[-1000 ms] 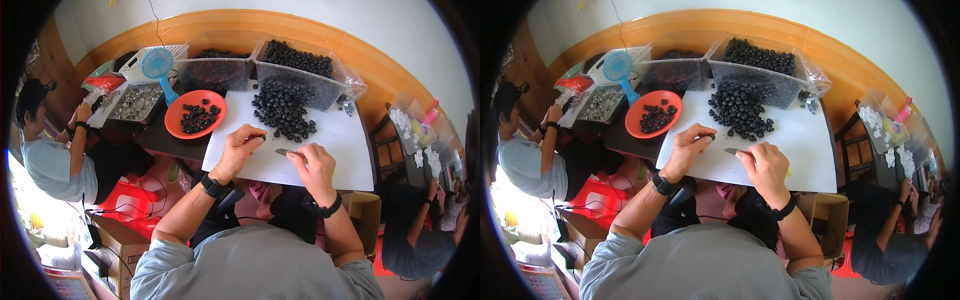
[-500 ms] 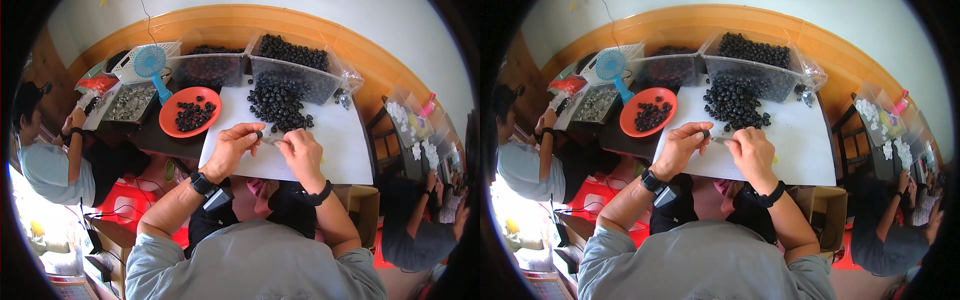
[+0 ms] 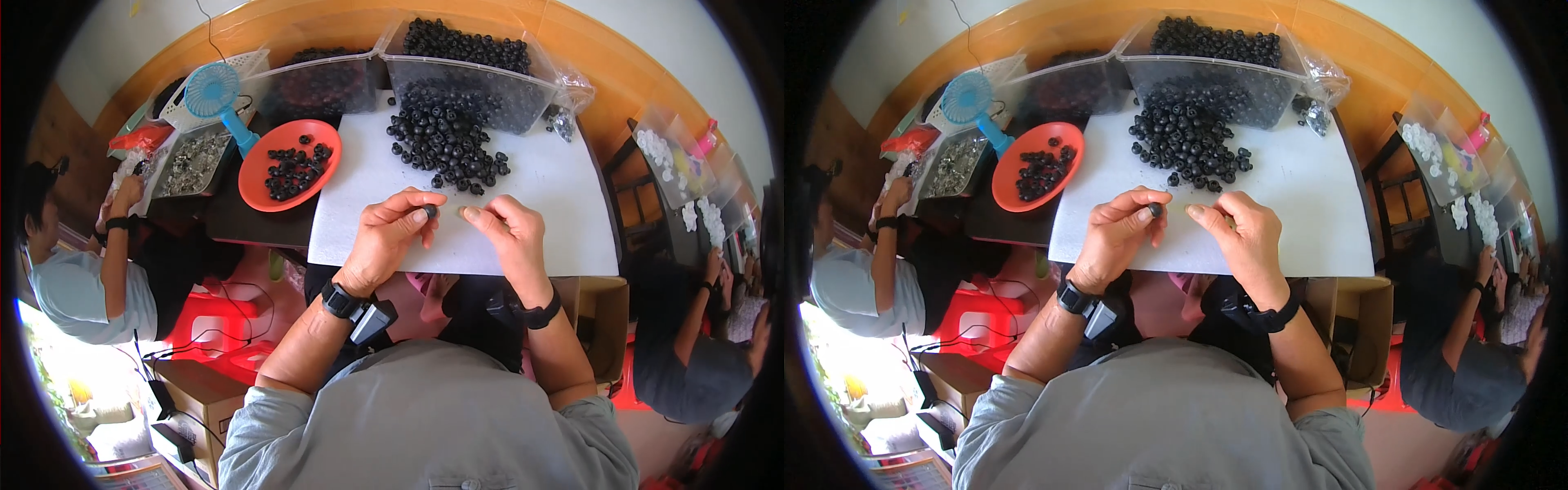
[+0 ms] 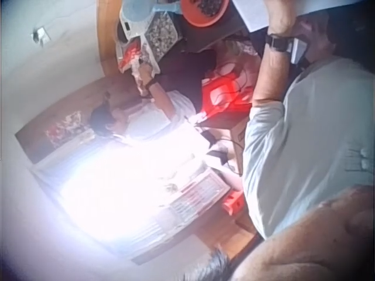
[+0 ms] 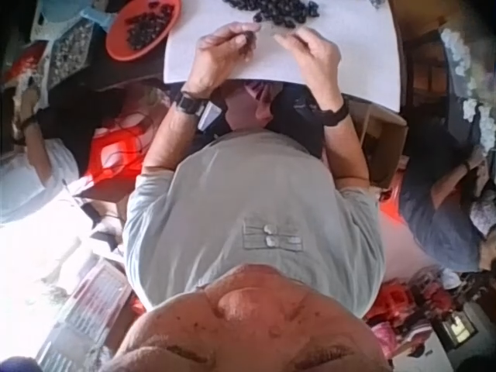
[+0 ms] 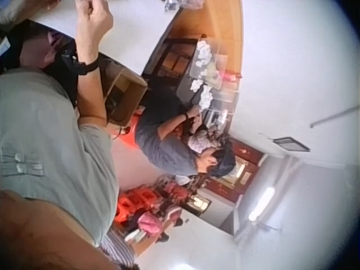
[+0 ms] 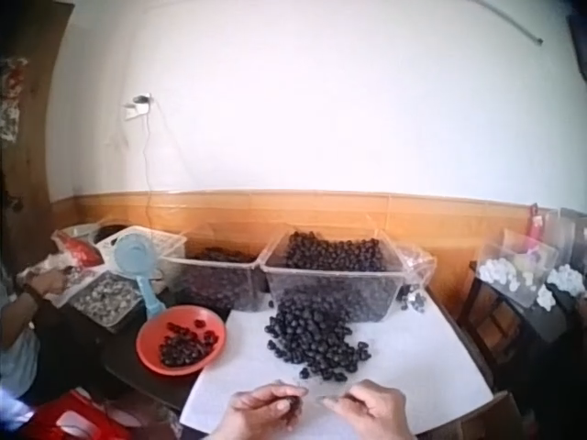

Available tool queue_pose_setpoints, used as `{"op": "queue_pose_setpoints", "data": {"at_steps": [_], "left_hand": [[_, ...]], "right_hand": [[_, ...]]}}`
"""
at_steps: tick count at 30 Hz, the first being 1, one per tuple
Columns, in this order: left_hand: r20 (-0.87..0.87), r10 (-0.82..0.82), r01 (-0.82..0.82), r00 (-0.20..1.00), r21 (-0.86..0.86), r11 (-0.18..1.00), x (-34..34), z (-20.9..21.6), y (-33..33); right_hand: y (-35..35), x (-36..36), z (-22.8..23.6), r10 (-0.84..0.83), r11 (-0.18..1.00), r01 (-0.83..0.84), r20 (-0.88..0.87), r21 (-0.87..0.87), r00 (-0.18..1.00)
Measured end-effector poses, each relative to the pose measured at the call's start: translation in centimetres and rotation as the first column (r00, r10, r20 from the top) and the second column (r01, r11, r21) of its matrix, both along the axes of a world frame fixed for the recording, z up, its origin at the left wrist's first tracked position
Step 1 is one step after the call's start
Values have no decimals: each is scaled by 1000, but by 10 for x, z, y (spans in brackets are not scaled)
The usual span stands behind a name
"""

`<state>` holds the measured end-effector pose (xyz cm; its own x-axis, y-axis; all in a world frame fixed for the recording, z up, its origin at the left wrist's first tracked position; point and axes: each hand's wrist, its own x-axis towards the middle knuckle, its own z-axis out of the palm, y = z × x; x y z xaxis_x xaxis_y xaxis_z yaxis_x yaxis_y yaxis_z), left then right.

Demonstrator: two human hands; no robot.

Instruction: Cleaning and sorting small black shoe components using a small blade.

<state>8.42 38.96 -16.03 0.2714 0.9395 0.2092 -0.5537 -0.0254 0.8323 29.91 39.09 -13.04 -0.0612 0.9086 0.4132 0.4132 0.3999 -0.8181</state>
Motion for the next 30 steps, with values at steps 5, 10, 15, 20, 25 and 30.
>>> {"op": "queue_pose_setpoints", "data": {"at_steps": [5,10,15,20,25,30], "left_hand": [[-25,10,-10,1000,-24,1000,2,5,-3],[-59,8,-4,998,81,997,2,4,-2],[-90,33,-26,995,79,997,2,5,-3],[-102,41,-34,994,71,997,2,4,-3],[-78,51,-48,996,32,998,4,5,-4],[-108,45,-45,993,10,999,1,2,-3]], "right_hand": [[0,-6,-8,-45,999,43,63,32,997],[0,-10,-7,-76,994,68,101,82,992],[-1,-11,-5,-70,994,60,112,89,991],[-2,-11,-8,-66,992,54,113,110,991],[-1,-13,-11,-78,986,59,120,153,990],[0,-8,-16,-4,923,-104,279,371,960]]}}
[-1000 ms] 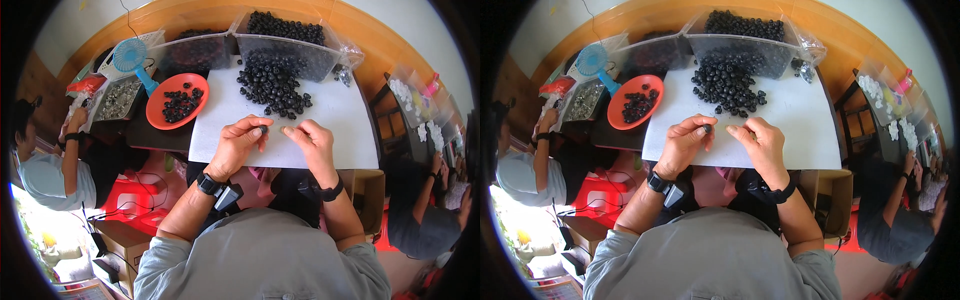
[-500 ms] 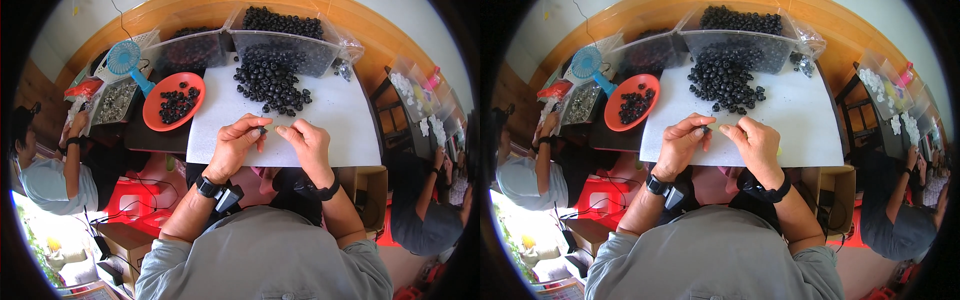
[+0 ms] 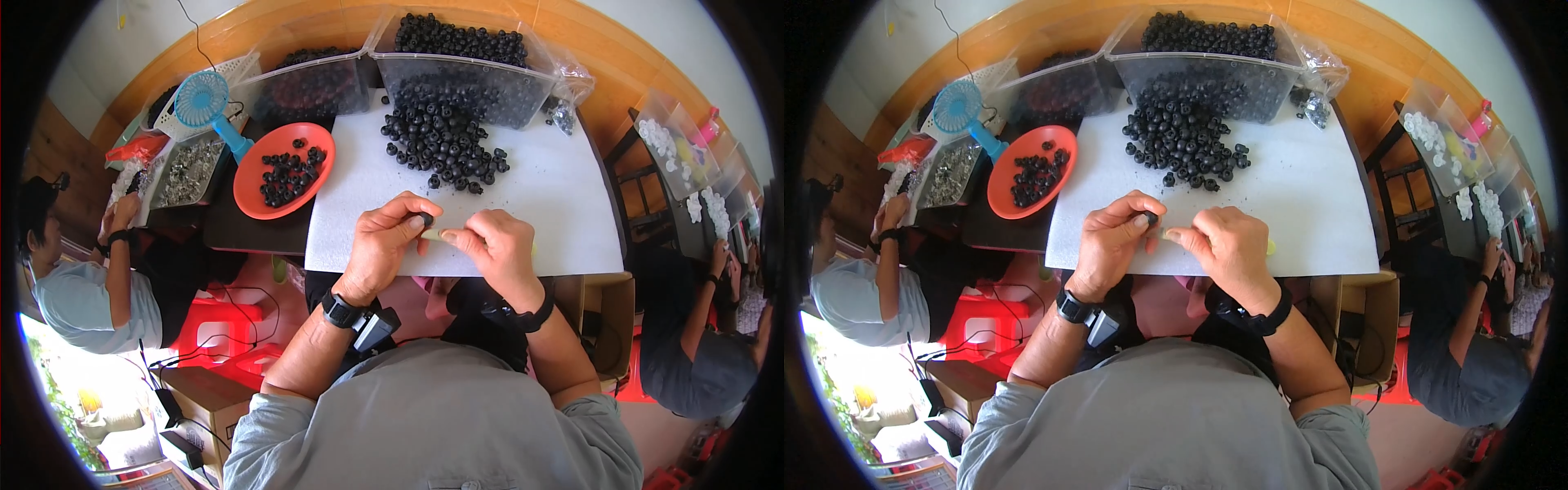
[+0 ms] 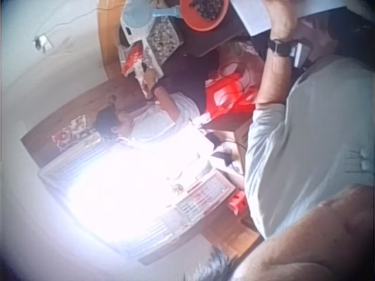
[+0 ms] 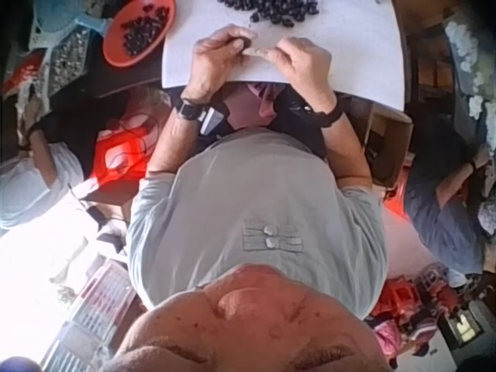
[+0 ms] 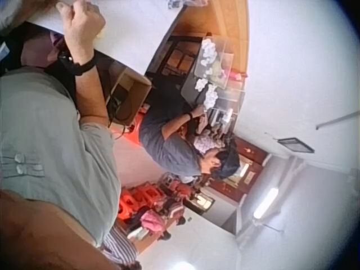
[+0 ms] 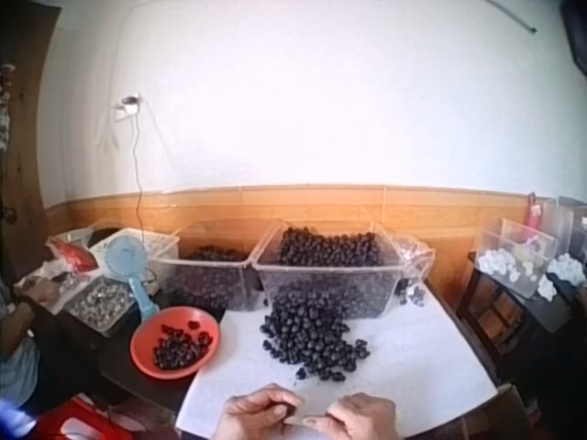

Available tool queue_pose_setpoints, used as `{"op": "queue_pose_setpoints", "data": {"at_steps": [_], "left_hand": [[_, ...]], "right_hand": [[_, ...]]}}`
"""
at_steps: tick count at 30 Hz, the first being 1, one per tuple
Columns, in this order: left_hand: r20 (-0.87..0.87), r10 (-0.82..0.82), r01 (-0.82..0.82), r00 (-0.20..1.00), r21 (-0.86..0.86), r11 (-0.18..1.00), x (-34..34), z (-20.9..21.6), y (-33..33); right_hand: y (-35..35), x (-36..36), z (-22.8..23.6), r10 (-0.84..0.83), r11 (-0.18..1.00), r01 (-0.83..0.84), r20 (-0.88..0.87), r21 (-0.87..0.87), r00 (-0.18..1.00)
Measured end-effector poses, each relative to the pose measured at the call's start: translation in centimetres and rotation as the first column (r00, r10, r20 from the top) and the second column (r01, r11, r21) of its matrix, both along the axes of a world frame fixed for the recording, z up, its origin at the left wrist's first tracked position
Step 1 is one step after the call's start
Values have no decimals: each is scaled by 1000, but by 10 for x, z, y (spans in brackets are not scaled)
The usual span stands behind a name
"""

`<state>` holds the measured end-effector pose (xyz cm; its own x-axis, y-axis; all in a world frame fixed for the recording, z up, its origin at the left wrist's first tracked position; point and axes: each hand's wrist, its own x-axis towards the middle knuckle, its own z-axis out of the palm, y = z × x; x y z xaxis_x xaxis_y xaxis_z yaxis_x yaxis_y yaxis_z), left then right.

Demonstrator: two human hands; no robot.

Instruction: Cleaning and sorting small black shoe components using a small blade.

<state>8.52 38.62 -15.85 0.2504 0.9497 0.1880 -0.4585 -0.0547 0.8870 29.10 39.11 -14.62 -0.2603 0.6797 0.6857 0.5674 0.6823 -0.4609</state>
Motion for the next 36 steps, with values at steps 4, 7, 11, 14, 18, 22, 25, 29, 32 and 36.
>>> {"op": "queue_pose_setpoints", "data": {"at_steps": [4,7,11,14,18,22,25,29,32,36], "left_hand": [[6,2,-2,1000,-31,1000,2,8,-2],[23,4,-4,1000,-16,1000,2,7,-3],[-6,16,-16,1000,25,1000,3,5,-2],[-3,4,-4,1000,32,999,2,4,-2],[5,-5,5,1000,23,1000,2,5,-2],[-10,-1,1,1000,16,1000,1,4,-2],[5,3,-3,1000,7,1000,2,4,-2],[8,-8,8,1000,5,1000,0,0,-1],[33,-16,17,999,-27,999,0,2,-1],[44,0,3,999,-68,998,0,5,-1]], "right_hand": [[-3,3,0,1,996,-16,-165,-89,986],[-3,-1,3,-127,978,78,-255,-194,959],[0,-4,1,-143,987,126,-173,-104,975],[0,-4,0,-144,984,121,-181,-133,973],[0,-5,0,-148,984,130,-155,-118,977],[0,-5,2,-148,986,136,-135,-96,980],[1,-4,0,-137,990,130,-124,-60,983],[2,-3,-3,-126,992,125,-104,-21,987],[3,-3,-5,-117,992,121,-90,36,989],[3,-3,-4,-96,992,99,-45,74,994]]}}
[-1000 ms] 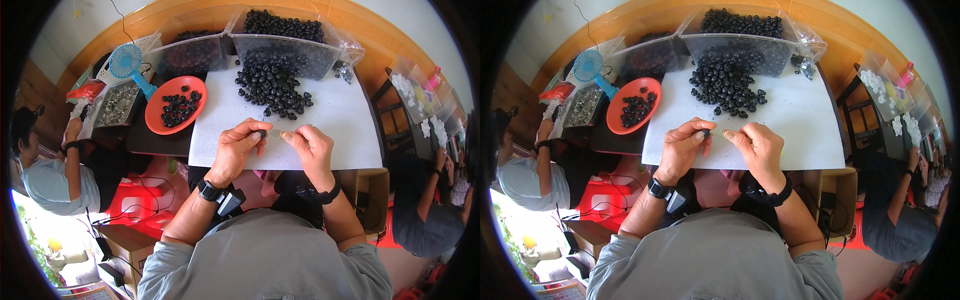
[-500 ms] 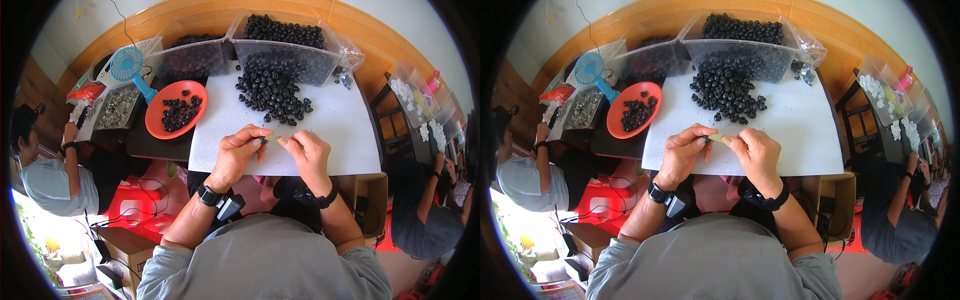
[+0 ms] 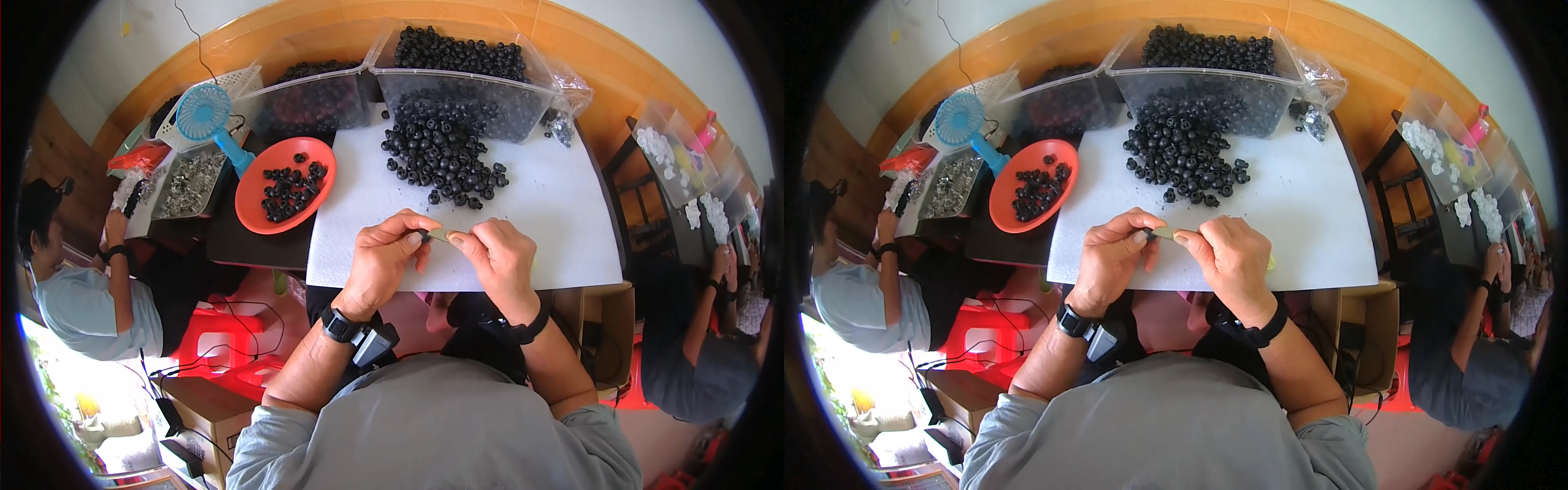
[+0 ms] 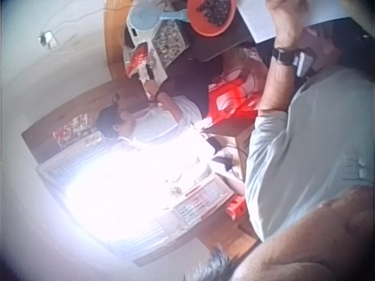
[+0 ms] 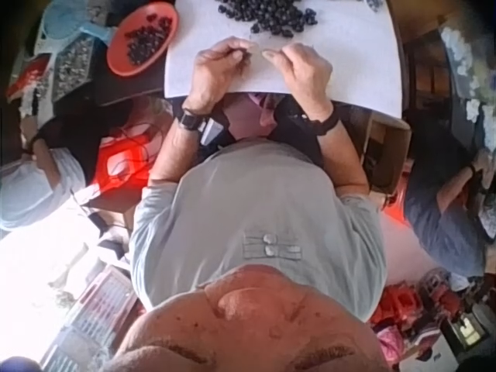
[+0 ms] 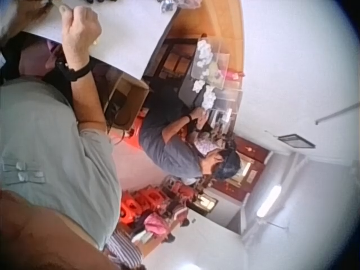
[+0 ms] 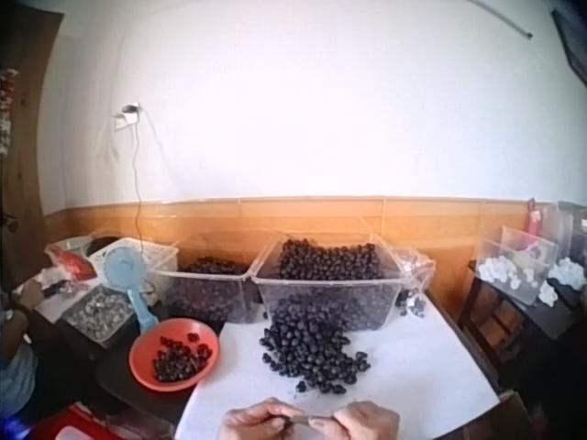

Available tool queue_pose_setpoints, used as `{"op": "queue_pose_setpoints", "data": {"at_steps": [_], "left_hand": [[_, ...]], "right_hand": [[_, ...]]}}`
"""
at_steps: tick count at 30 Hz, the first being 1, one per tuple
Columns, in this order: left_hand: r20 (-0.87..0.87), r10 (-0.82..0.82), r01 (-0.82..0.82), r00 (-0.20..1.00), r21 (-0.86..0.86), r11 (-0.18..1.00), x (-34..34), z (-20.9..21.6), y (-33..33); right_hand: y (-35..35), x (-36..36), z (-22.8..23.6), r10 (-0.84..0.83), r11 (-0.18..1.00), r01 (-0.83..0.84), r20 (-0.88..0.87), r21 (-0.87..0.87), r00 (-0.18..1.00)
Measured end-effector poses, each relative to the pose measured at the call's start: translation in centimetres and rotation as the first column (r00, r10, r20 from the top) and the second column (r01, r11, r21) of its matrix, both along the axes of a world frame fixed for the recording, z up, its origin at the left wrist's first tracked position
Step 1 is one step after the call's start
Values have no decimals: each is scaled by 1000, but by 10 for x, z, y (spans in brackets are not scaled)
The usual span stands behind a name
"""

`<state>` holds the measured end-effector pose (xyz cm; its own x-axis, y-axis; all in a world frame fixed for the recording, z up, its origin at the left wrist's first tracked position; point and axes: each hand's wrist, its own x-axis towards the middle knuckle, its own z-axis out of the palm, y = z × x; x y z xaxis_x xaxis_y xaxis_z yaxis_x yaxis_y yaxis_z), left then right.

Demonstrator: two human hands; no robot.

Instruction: Cleaning and sorting small black shoe components using a small blade.

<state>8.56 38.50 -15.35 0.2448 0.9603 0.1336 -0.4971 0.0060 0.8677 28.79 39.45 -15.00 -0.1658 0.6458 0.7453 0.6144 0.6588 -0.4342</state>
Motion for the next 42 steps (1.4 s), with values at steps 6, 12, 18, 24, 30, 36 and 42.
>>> {"op": "queue_pose_setpoints", "data": {"at_steps": [6,12,18,24,30,36,42], "left_hand": [[4,-19,19,1000,0,1000,-3,-1,0],[-20,-7,6,1000,-41,999,1,5,-2],[0,1,-1,1000,-36,999,2,4,-2],[-11,-8,8,1000,8,1000,3,3,-2],[-13,-10,10,1000,15,1000,2,2,-1],[-25,6,-6,1000,13,1000,2,4,-1],[-64,35,-36,997,-6,999,0,9,-4]], "right_hand": [[2,4,-2,8,1000,-8,44,10,999],[-2,3,1,108,990,-113,58,84,992],[-2,1,0,10,999,-16,-126,-45,992],[0,-2,0,-31,997,22,-120,-73,992],[0,-1,-1,-16,997,8,-108,-70,994],[0,-2,-2,13,999,-15,-51,-35,999],[-3,0,-3,56,998,-54,-63,35,996]]}}
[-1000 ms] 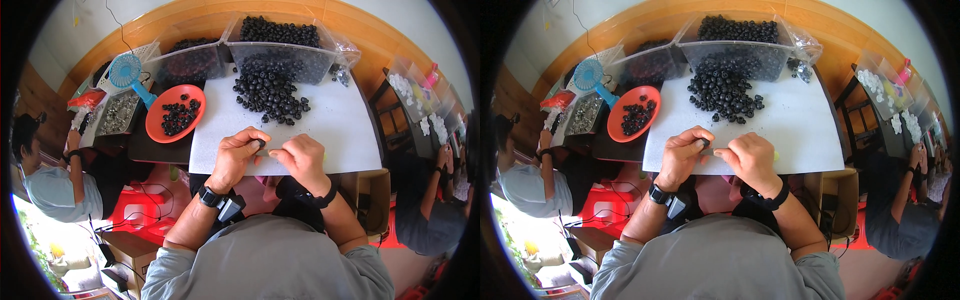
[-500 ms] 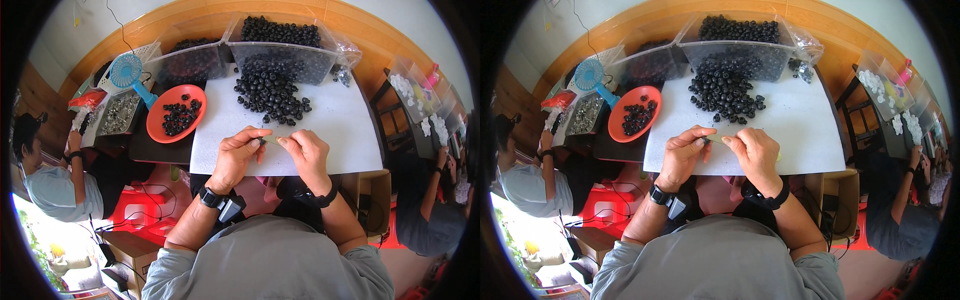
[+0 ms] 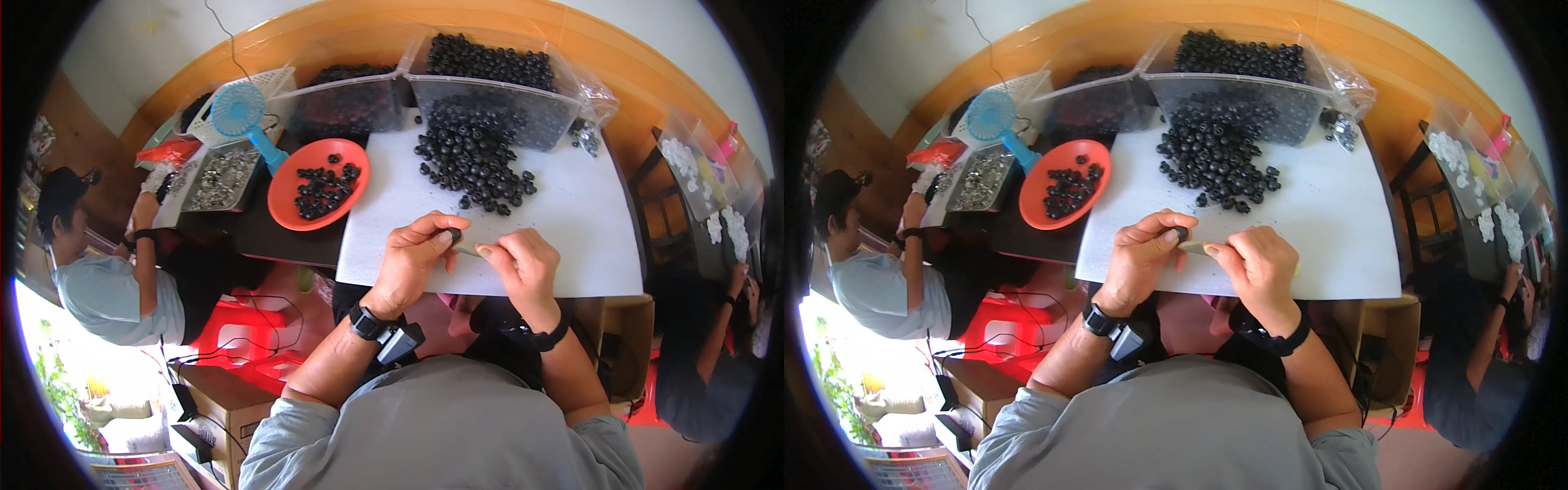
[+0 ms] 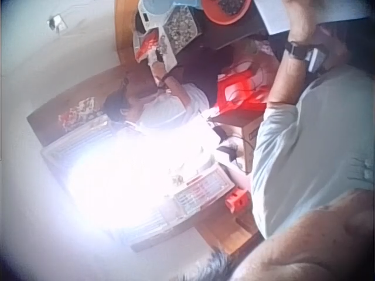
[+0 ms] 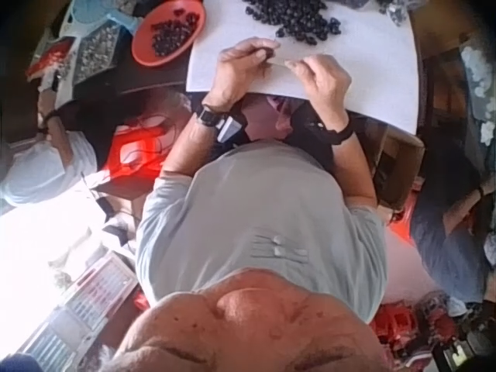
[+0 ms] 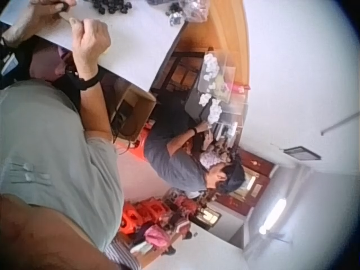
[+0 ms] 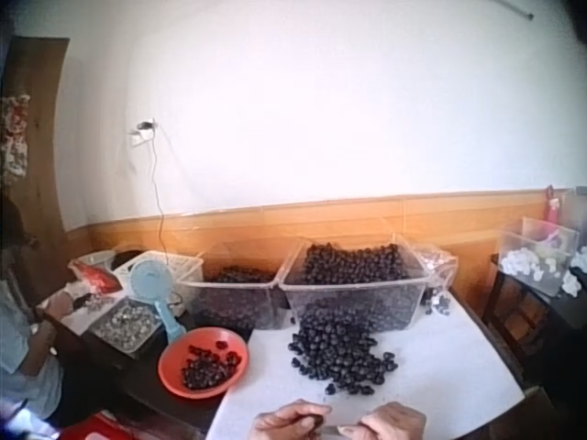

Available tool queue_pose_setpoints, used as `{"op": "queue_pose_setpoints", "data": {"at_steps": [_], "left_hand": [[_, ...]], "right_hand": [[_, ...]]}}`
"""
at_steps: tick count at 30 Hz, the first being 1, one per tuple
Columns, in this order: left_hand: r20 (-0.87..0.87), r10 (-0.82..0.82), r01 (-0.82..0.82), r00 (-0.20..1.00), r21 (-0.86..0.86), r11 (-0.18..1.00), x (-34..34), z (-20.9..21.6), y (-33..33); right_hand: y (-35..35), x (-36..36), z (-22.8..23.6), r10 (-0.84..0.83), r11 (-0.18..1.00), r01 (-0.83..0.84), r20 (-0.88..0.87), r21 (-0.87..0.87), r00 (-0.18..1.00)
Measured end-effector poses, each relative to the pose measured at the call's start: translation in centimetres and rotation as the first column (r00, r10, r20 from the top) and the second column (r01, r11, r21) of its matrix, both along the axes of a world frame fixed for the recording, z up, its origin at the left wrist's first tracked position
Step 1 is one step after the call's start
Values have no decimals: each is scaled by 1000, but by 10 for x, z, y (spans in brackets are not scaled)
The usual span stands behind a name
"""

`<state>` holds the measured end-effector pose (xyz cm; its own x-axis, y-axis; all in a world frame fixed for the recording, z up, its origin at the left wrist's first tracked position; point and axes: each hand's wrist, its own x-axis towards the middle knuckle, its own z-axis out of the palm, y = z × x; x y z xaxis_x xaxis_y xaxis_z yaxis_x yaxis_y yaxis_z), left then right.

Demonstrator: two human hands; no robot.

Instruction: Cleaning and sorting small black shoe components using a small blade.

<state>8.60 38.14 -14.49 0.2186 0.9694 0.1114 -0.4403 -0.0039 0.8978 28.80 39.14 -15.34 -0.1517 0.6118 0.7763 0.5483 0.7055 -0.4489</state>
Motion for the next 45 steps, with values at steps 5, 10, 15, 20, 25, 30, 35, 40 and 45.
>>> {"op": "queue_pose_setpoints", "data": {"at_steps": [5,10,15,20,25,30,35,40,45], "left_hand": [[-323,370,-299,871,248,921,-32,16,3],[-569,744,-339,350,663,667,-108,28,38],[-551,833,-37,52,833,553,-90,23,44],[-611,688,123,391,776,619,-9,17,55],[-723,669,186,173,691,698,12,9,77],[-753,637,229,164,657,718,15,2,89],[-721,645,283,253,692,664,14,3,89],[-686,650,337,327,728,597,-4,29,61],[-753,617,357,231,655,666,-24,29,30]], "right_hand": [[0,2,-1,3,1000,-3,24,-3,1000],[0,3,-1,4,1000,-4,31,13,1000],[-3,3,2,21,998,-18,-43,59,999],[-6,8,3,63,994,-51,-125,98,990],[-7,9,1,117,988,-99,-151,120,981],[-7,13,-2,82,988,-64,-131,140,988],[-5,14,-5,94,978,-64,-144,199,985],[-5,11,-7,96,974,-58,-169,220,981],[-6,2,-14,8,992,-8,-2,126,1000]]}}
